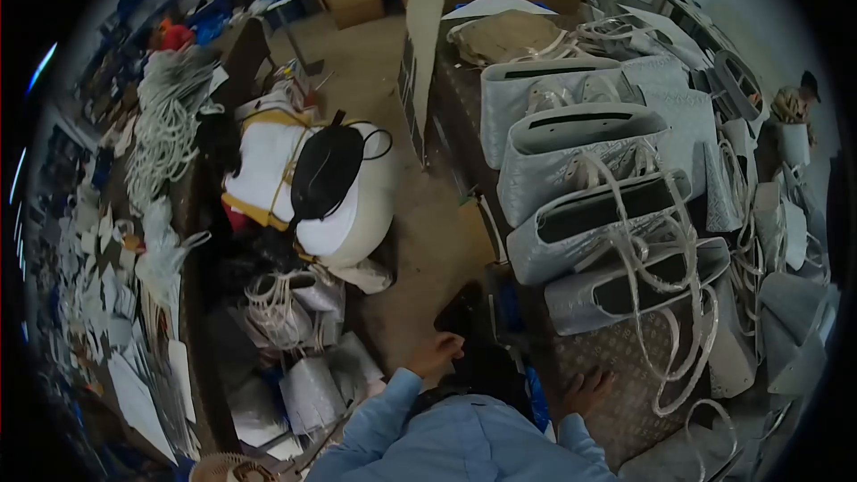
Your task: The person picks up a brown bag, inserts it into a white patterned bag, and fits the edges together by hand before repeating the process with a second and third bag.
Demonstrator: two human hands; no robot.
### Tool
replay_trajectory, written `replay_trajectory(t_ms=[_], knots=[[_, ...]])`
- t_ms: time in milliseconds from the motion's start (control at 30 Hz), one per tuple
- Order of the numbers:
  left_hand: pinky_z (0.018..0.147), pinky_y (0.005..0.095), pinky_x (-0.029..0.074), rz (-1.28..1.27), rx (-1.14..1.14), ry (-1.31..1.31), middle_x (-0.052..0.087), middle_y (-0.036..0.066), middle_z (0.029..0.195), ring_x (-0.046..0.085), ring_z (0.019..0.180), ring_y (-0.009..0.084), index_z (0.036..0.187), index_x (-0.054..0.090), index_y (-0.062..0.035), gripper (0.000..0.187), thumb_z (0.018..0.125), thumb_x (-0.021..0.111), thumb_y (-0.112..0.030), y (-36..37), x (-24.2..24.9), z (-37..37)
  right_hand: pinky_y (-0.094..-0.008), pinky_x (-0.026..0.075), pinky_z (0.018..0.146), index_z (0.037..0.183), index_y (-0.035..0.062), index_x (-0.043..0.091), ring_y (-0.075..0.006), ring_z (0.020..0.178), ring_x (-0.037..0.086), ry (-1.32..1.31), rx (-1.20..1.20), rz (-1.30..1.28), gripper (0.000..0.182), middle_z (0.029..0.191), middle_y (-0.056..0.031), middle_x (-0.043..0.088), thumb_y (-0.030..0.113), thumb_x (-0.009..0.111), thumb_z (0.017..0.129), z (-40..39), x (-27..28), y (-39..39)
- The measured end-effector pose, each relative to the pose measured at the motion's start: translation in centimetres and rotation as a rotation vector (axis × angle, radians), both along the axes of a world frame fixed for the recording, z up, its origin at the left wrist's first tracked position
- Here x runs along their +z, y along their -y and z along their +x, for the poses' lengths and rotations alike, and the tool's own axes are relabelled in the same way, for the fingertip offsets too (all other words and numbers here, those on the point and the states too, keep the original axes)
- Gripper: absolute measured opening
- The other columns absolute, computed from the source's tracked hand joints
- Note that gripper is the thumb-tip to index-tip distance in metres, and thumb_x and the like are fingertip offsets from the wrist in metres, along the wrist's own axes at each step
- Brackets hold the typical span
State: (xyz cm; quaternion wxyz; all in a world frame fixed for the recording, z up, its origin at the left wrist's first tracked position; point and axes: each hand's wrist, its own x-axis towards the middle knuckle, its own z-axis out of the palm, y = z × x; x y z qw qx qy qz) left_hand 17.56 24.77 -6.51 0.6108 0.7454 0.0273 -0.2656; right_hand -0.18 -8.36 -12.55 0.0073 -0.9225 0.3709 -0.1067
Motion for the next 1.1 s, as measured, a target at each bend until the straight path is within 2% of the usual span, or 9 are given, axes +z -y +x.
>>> replay_trajectory(t_ms=[67, 267, 300, 367, 500, 567, 667, 1000, 1100], knots=[[0.071, 0.0291, 0.052, -0.235, -0.109, -0.119, 0.067, 0.010, 0.090, 0.066, 0.084, 0.0188, 0.104, 0.062, 0.0029, 0.028, 0.095, 0.056, -0.022, 0.9, -2.2, 5.0, -0.0535, 0.024, 0.109, 0.139, 0.0082, 0.039, -0.0416, 0.138, 0.023, -0.016, -0.024, -0.005, 0.055, 0.146, -0.0244, 0.029, 0.044, 0.037, 0.098, 0.1, 0.5, 0.2], [0.070, 0.0274, 0.052, -0.146, 0.090, 0.215, 0.068, 0.009, 0.082, 0.065, 0.078, 0.0150, 0.107, 0.062, 0.0030, 0.027, 0.094, 0.055, -0.020, 0.1, 5.4, 27.7, -0.0507, 0.036, 0.102, 0.134, 0.0037, 0.045, -0.0362, 0.127, 0.041, -0.168, -0.172, -0.203, 0.058, 0.139, -0.0222, 0.039, 0.048, 0.033, 0.099, 1.9, -0.3, -0.2], [0.070, 0.0270, 0.052, 0.121, 0.038, 0.358, 0.067, 0.008, 0.081, 0.064, 0.076, 0.0140, 0.105, 0.063, 0.0025, 0.026, 0.094, 0.055, -0.020, 0.1, 8.1, 32.2, -0.0500, 0.037, 0.101, 0.133, 0.0036, 0.046, -0.0355, 0.126, 0.042, -0.189, -0.186, -0.198, 0.057, 0.138, -0.0218, 0.040, 0.047, 0.034, 0.099, 2.8, 0.0, -0.2], [0.068, 0.0265, 0.051, -0.035, 0.209, 0.343, 0.067, 0.007, 0.084, 0.063, 0.075, 0.0127, 0.104, 0.063, 0.0028, 0.027, 0.095, 0.055, -0.021, 1.4, 9.6, 40.6, -0.0486, 0.038, 0.100, 0.132, 0.0033, 0.047, -0.0343, 0.123, 0.043, -0.240, -0.212, -0.149, 0.055, 0.136, -0.0212, 0.042, 0.045, 0.035, 0.098, 3.4, 1.1, -0.5], [0.072, 0.0338, 0.050, 0.117, -0.014, 0.707, 0.067, 0.009, 0.083, 0.065, 0.080, 0.0204, 0.102, 0.064, -0.0005, 0.021, 0.091, 0.059, -0.017, 8.0, 13.7, 55.5, -0.0458, 0.039, 0.098, 0.130, 0.0028, 0.048, -0.0318, 0.119, 0.046, -0.351, -0.257, -0.037, 0.051, 0.131, -0.0199, 0.045, 0.042, 0.038, 0.098, 2.9, 4.1, -0.6], [0.079, 0.0401, 0.050, 0.360, -0.266, 0.806, 0.065, 0.014, 0.105, 0.064, 0.092, 0.0303, 0.113, 0.060, -0.0039, 0.029, 0.087, 0.064, -0.017, 11.2, 11.8, 63.3, -0.0444, 0.040, 0.096, 0.128, 0.0026, 0.049, -0.0305, 0.117, 0.047, -0.421, -0.293, 0.034, 0.050, 0.129, -0.0192, 0.046, 0.040, 0.039, 0.097, 2.4, 6.3, -0.2], [0.088, 0.0445, 0.049, 0.901, -0.648, 1.003, 0.050, 0.018, 0.131, 0.059, 0.104, 0.0385, 0.129, 0.048, -0.0084, 0.052, 0.083, 0.068, -0.020, 15.7, 10.2, 70.7, -0.0423, 0.041, 0.095, 0.126, 0.0022, 0.051, -0.0286, 0.114, 0.049, -0.550, -0.371, 0.182, 0.047, 0.126, -0.0182, 0.048, 0.037, 0.041, 0.097, 1.7, 11.7, 1.4], [0.099, 0.0455, 0.042, 0.691, -1.306, 0.765, 0.033, 0.017, 0.145, 0.044, 0.126, 0.0366, 0.142, 0.027, -0.0121, 0.088, 0.073, 0.076, -0.037, 23.6, 5.4, 82.2, -0.0353, 0.044, 0.089, 0.120, 0.0009, 0.056, -0.0224, 0.103, 0.055, -0.899, -0.775, 0.689, 0.038, 0.114, -0.0150, 0.056, 0.028, 0.047, 0.096, 10.6, 46.1, 5.9], [0.101, 0.0414, 0.040, 0.880, -1.262, 1.313, 0.042, 0.015, 0.136, 0.042, 0.126, 0.0361, 0.134, 0.037, -0.0077, 0.087, 0.065, 0.080, -0.036, 22.1, 6.6, 81.5, -0.0332, 0.045, 0.087, 0.119, 0.0006, 0.057, -0.0205, 0.100, 0.056, -0.858, -0.751, 0.773, 0.035, 0.111, -0.0140, 0.058, 0.025, 0.049, 0.095, 21.2, 49.5, 7.2]])
